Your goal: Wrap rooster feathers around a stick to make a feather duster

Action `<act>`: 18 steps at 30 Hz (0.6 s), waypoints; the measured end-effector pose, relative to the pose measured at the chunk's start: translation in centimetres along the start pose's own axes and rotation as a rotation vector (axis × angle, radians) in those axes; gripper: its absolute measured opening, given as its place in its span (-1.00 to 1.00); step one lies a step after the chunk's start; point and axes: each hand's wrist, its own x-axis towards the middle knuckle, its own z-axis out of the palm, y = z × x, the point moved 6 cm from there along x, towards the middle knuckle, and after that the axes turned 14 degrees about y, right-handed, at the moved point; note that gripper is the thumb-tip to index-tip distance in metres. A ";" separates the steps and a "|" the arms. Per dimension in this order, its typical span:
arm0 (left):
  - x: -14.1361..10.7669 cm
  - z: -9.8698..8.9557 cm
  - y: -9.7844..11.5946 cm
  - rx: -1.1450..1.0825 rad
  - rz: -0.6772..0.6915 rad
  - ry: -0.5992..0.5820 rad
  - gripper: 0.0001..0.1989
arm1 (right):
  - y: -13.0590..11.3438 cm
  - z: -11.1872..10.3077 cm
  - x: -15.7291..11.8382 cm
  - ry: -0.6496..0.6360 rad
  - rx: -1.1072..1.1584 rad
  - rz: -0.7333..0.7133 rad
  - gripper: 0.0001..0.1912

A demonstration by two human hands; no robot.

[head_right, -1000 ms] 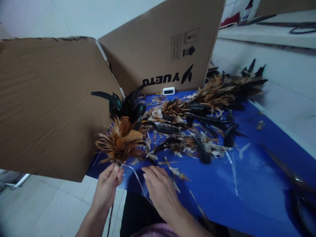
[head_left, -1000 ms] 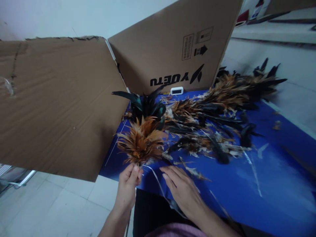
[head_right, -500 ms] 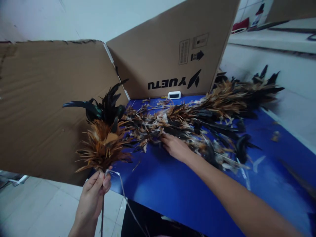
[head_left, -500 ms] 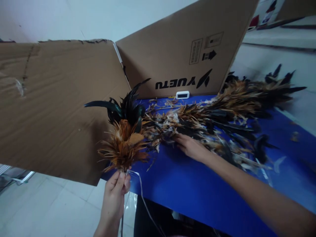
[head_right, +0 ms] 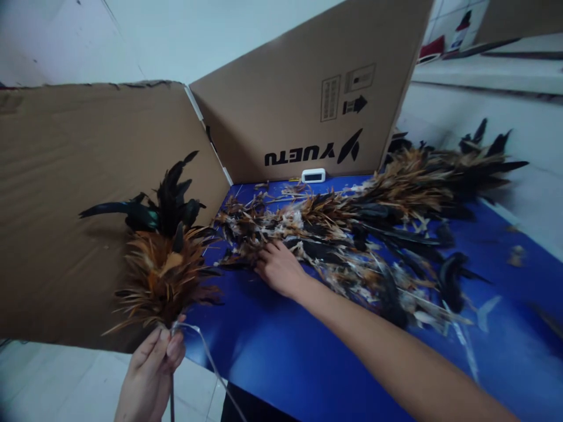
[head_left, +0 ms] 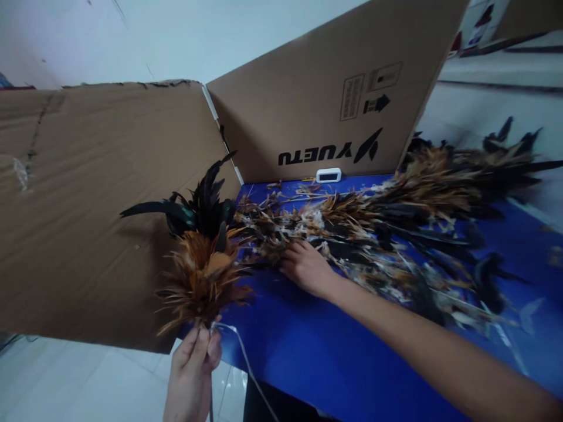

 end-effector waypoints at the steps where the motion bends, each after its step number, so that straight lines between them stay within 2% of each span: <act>1: 0.0 0.0 0.0 -0.003 -0.006 0.008 -0.66 | 0.7 -0.2 1.3 0.009 -0.013 0.016 -0.68; 3: 0.0 0.2 0.1 -0.007 -0.019 0.024 -0.63 | 1.7 0.2 4.1 0.018 -0.047 0.057 -0.59; 6: -0.1 0.6 0.2 0.002 -0.044 0.061 -0.59 | 2.7 2.8 7.7 -0.051 -0.098 0.142 -0.27; 7: -0.2 0.7 0.3 0.005 -0.052 0.083 -0.58 | 3.0 4.0 8.5 -0.091 -0.104 0.162 -0.22; 9: -0.1 0.5 0.4 0.005 -0.058 0.137 -0.56 | 3.7 6.0 9.1 -0.176 -0.102 0.183 -0.25; 11: 0.2 0.2 0.6 -0.002 -0.053 0.189 -0.54 | 4.2 7.0 8.5 -0.228 -0.088 0.171 -0.38; 13: 0.5 -0.1 0.7 -0.012 -0.049 0.222 -0.52 | 4.5 6.6 6.8 -0.245 -0.070 0.133 -0.50; 16: 1.1 -0.1 0.3 -0.001 -0.079 0.241 -0.50 | 5.0 4.1 3.4 -0.250 -0.040 0.068 -0.58; 18: 1.4 0.3 0.1 0.011 -0.084 0.203 -0.52 | 5.3 2.0 1.9 -0.254 -0.024 0.041 -0.61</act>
